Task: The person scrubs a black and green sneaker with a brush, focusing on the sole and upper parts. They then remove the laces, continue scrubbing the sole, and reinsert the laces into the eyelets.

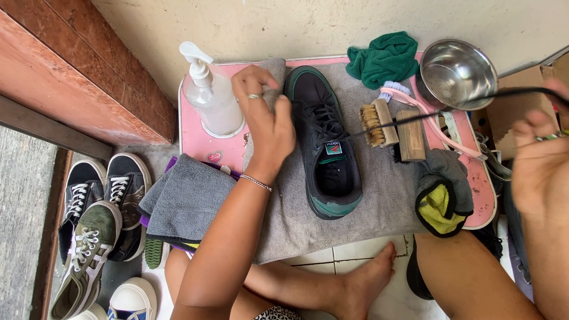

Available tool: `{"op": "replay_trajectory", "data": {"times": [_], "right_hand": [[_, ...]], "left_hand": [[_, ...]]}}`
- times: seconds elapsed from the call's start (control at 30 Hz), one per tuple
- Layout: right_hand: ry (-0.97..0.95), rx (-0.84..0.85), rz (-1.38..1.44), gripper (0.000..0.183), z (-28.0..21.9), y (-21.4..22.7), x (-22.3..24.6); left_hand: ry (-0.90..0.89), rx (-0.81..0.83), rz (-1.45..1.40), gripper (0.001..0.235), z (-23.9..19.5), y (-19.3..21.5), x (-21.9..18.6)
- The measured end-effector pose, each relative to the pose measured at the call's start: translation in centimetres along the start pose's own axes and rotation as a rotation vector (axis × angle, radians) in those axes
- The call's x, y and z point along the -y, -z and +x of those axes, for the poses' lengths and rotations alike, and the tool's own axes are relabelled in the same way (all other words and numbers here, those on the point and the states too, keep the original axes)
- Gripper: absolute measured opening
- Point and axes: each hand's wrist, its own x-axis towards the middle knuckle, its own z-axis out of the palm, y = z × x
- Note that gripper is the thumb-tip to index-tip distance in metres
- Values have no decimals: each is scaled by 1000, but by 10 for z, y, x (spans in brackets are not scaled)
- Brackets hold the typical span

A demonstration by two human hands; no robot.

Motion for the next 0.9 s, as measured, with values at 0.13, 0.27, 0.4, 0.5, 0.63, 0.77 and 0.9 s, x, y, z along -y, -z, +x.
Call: {"op": "replay_trajectory", "data": {"times": [0.13,0.27,0.4,0.5,0.63,0.77,0.9], "right_hand": [[279,380,-344,110,-53,-94,28],[249,441,-925,55,-71,-167,41],[361,695,-1012,49,-65,-183,-3],[410,707,-1001,38,-69,-193,-22],[529,677,-896,17,-65,-198,-22],[198,638,-747,7,-59,-178,-16],[109,556,-568,9,-48,-146,2]], "left_hand": [[-425,351,-122,6,9,7,-12],[-354,568,-277,6,5,5,-2],[-228,831,-355,16,8,9,7],[-187,936,-366,20,13,12,7],[-97,943,-450,17,17,15,5],[-16,940,-507,22,19,19,3],[144,896,-810,15,23,24,0]]}}
